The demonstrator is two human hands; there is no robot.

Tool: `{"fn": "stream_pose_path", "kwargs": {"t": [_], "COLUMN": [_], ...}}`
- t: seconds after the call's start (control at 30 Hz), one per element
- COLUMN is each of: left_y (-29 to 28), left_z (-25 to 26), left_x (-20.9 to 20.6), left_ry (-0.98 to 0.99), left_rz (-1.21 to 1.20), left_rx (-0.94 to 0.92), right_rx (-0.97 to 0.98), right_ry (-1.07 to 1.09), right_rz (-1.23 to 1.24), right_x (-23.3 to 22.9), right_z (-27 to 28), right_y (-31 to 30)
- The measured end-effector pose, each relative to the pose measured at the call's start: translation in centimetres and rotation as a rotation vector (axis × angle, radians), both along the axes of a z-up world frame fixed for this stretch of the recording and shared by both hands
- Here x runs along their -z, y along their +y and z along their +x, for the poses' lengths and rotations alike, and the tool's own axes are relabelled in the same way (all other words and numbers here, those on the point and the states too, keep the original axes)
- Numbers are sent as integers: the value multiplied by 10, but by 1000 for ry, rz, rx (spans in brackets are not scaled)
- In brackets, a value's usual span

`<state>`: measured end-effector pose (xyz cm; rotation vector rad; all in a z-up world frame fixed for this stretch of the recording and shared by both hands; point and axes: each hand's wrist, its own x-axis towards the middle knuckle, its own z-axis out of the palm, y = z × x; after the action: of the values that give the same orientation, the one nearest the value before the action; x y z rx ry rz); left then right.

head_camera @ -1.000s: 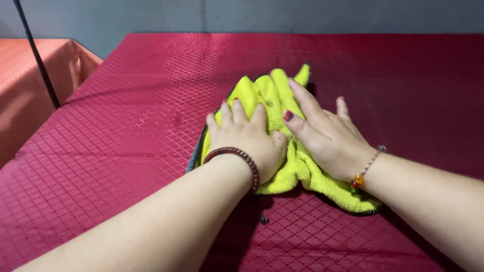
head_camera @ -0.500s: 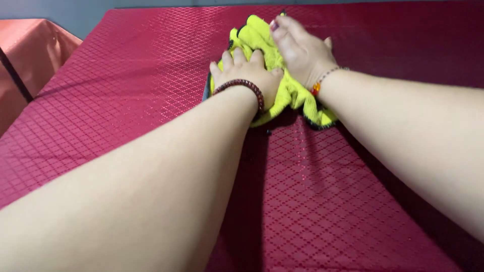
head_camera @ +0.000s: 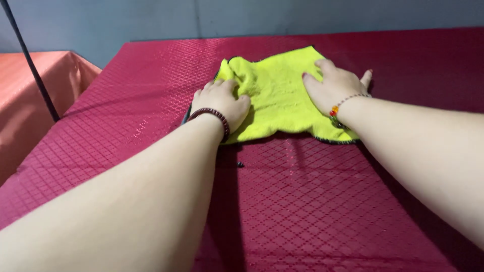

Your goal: Wiping a table covered with a red tablecloth using a yellow cloth.

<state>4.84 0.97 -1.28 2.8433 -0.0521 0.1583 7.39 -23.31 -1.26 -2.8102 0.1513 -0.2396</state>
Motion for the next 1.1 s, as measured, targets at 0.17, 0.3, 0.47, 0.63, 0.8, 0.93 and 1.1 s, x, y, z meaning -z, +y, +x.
{"fn": "stream_pose_path", "kwargs": {"t": [0.17, 0.3, 0.47, 0.63, 0.8, 0.93, 1.1], "left_y": [2, 0, -21, -51, -58, -57, -54], "left_z": [-19, -43, -77, -99, -86, -50, -9], "left_x": [-2, -8, -15, -16, -10, -2, -5], "left_ry": [1, 59, 126, 169, 147, 108, 105], "left_rz": [31, 56, 78, 99, 76, 24, 7], "left_rx": [-4, -3, -7, 50, 73, 35, -41], "right_rx": [22, -12, -128, -330, -491, -442, -324], "right_ry": [22, 41, 17, -68, -12, -29, -74], "right_rz": [-41, -74, -81, 103, 304, 241, 182], "right_x": [-4, -11, -4, -4, 5, 5, 7], "right_z": [-22, -53, -81, -108, -82, -39, 10], "right_y": [-9, -1, 11, 45, 48, 57, 60]}}
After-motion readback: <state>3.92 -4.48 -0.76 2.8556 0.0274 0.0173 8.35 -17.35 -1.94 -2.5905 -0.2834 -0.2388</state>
